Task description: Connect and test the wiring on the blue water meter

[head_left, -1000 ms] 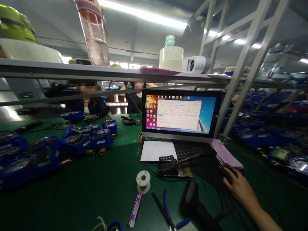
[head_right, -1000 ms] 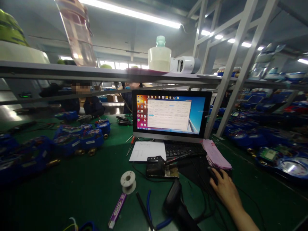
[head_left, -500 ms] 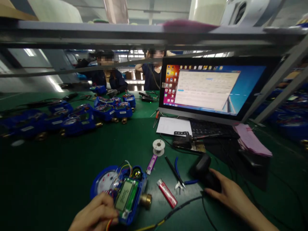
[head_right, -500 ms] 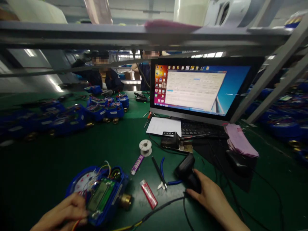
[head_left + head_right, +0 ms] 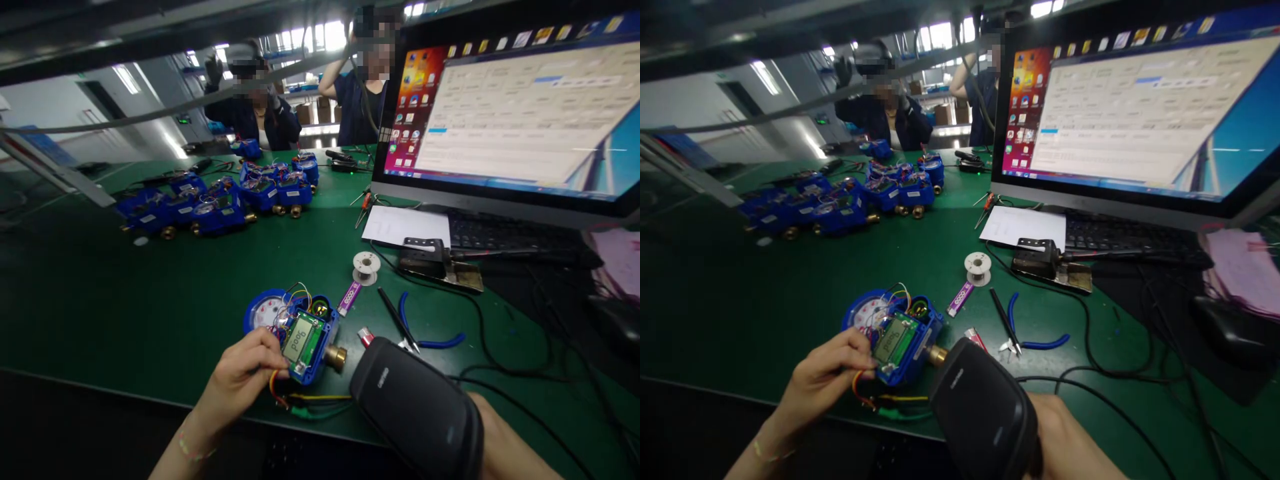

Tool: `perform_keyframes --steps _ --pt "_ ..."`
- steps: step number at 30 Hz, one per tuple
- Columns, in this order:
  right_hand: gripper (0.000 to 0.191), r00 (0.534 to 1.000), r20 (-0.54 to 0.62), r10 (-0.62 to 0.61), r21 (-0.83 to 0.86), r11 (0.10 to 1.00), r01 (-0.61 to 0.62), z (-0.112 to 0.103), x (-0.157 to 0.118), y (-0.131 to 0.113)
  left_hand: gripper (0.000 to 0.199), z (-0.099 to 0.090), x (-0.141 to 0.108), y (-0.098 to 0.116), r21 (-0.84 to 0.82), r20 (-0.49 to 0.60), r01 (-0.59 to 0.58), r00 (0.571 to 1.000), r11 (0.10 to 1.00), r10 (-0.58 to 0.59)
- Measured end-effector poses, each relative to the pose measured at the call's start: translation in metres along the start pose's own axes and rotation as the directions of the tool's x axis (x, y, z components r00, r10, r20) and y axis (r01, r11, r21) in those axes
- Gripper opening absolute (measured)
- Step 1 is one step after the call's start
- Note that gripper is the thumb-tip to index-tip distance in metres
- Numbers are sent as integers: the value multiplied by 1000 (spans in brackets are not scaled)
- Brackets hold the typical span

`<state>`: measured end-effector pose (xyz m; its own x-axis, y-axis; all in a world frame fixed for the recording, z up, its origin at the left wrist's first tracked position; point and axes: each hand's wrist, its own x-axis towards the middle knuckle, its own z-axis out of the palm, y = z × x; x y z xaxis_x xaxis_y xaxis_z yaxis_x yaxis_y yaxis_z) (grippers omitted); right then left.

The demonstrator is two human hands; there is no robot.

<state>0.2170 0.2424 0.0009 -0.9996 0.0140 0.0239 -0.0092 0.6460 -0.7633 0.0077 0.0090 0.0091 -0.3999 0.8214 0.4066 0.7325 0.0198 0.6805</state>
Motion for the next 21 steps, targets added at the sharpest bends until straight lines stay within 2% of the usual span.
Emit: perform_keyframes --steps 4,15,18,20,21 --pt "5 1000 26 4 51 999 -5 1 13 -7 11 -2 0 2 -6 14 3 1000 1000 -2" --pt "10 995 84 47 135 989 -58 0 12 -12 12 -4 0 1 17 42 23 999 1000 -24" --pt "10 982 37 186 62 980 -188 -8 1 3 15 -6 -6 -5 22 83 36 996 999 -38" --pt "22 941 -57 334 -33 941 -336 -14 -8 24 15 -7 -12 -11 24 88 38 995 999 -40" --pt "34 906 -126 404 -81 906 -415 -17 -14 37 15 -7 -15 -15 24 96 36 995 999 -38"
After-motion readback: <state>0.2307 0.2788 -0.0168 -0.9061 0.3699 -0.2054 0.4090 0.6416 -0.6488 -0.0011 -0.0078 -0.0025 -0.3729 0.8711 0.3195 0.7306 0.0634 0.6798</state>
